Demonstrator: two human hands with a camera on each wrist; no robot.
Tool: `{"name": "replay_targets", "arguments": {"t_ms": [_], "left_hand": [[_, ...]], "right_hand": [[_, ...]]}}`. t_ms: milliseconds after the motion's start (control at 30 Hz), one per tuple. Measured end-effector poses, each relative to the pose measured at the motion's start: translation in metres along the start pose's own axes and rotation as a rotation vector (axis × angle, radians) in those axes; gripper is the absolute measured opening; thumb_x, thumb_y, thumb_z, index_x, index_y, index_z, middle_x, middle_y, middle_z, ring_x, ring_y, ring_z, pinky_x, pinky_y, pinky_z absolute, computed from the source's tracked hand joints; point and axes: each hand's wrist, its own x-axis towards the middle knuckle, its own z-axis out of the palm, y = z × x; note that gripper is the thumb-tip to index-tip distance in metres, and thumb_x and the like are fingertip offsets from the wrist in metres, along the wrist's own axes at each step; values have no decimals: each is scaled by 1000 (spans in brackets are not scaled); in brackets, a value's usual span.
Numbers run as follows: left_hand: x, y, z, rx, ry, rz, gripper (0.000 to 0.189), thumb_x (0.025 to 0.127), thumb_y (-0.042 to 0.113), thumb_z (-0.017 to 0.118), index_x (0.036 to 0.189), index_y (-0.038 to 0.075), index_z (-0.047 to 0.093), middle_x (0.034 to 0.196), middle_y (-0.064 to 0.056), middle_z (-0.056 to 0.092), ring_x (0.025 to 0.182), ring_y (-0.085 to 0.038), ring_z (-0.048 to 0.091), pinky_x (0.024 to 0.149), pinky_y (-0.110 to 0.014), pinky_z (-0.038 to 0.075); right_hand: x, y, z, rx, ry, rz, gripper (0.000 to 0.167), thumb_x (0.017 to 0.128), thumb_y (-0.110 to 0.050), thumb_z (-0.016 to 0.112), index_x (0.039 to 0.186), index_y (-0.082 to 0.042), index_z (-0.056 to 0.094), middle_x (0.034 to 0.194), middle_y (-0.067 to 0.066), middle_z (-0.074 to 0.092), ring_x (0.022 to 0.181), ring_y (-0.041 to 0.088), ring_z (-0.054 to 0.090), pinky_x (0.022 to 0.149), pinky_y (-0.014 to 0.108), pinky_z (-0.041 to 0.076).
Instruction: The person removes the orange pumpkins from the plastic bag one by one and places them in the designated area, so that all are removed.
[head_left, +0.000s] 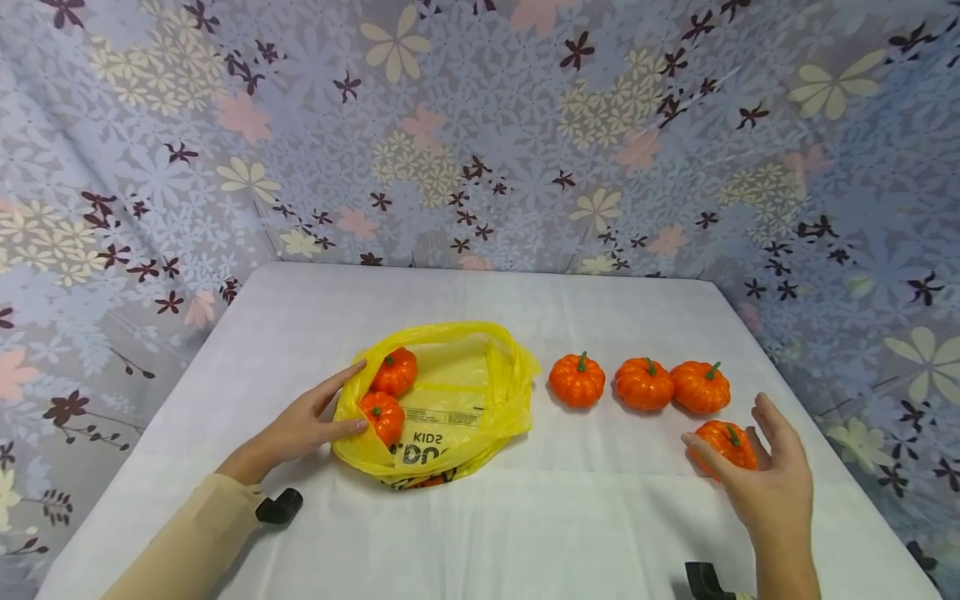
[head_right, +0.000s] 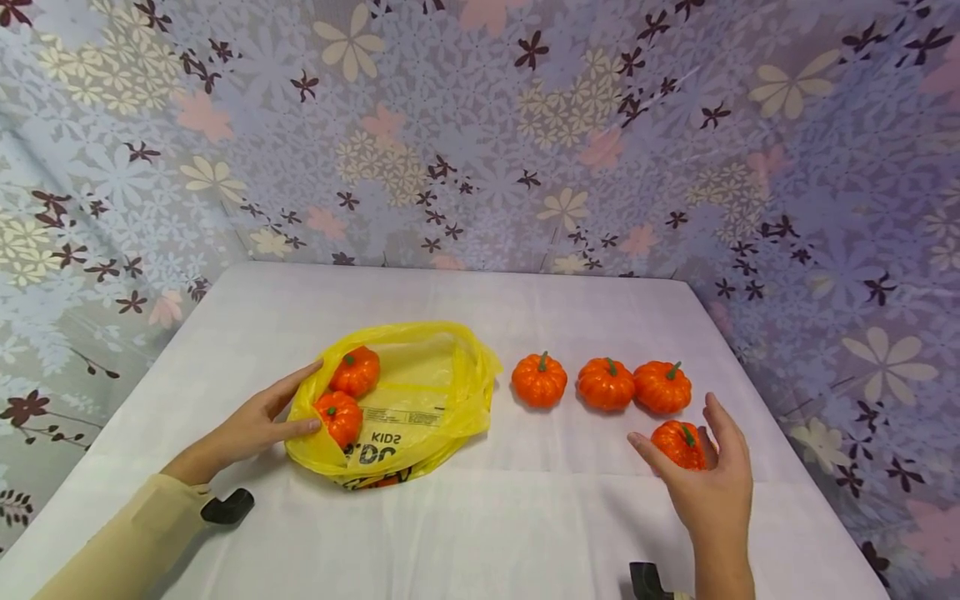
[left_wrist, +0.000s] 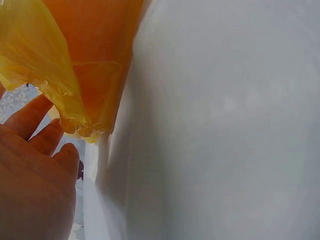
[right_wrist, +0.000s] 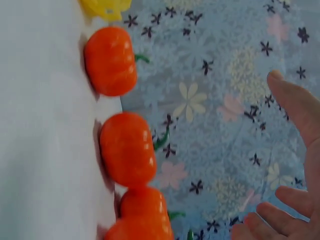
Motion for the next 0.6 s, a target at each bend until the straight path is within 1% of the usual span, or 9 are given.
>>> {"name": "replay_targets", "arguments": {"t_ms": [67, 167, 267, 300, 367, 433, 500, 600], "left_hand": [[0, -1, -1, -1, 1, 6, 83, 90, 38, 77, 159, 31, 32, 166, -9, 19, 151, -41, 9, 114, -71, 8], [0, -2, -1, 0, 3, 15, 83, 90, 39, 77, 159, 31, 32, 166, -8, 19, 151, -41, 9, 114, -71, 9], [-1, -2, -1, 11, 9, 7, 84, 89, 40, 76, 159, 31, 32, 166, -8, 19, 151, -41, 10, 113, -71, 10], [-2, -2, -1, 17, 12, 5, 84, 89, 40, 76, 160, 31, 31, 166, -8, 19, 151, -41, 10, 113, -72, 10], [-3, -2, -1, 20, 16, 0, 84, 90, 40, 76, 160, 31, 31, 166, -9, 19, 151, -42, 10, 113, -73, 10], [-3, -2, -1, 18, 17, -3, 84, 89, 41, 76, 160, 31, 31, 166, -9, 19, 151, -41, 10, 113, -73, 10], [-3, -2, -1, 15, 15, -2, 84, 90, 41, 76, 160, 31, 31, 166, -9, 19, 151, -42, 10, 112, -73, 10], [-4, -1, -1, 15, 14, -9, 84, 89, 41, 76, 160, 32, 31, 166, -9, 20, 151, -41, 10, 113, -73, 10]], "right_hand": [[-1, -5, 4, 21, -35, -8, 100, 81, -22, 87, 161, -24, 27, 163, 0, 28, 148, 21, 30, 115, 34, 32], [-2, -9, 10, 61, -79, -51, 100, 80, -18, 88, 160, -23, 29, 163, -1, 29, 146, 21, 33, 112, 24, 33], [-3, -11, 16, 81, -123, -108, 100, 79, -16, 89, 160, -20, 30, 162, 0, 30, 146, 21, 34, 108, 14, 33], [-3, -11, 18, 83, -136, -125, 100, 79, -15, 89, 160, -19, 31, 162, 1, 31, 145, 21, 35, 106, 12, 33], [-4, -11, 21, 75, -168, -143, 100, 79, -17, 89, 160, -18, 30, 162, 3, 31, 144, 26, 37, 105, 11, 34], [-5, -11, 24, 52, -191, -151, 102, 78, -21, 90, 160, -19, 29, 161, 5, 32, 142, 30, 39, 106, 14, 35], [-6, -12, 27, 37, -212, -157, 104, 78, -24, 90, 161, -19, 28, 160, 7, 35, 140, 32, 41, 108, 19, 36], [-7, -14, 33, 40, -235, -181, 105, 77, -25, 90, 161, -17, 27, 158, 11, 37, 140, 33, 41, 111, 26, 36]]}}
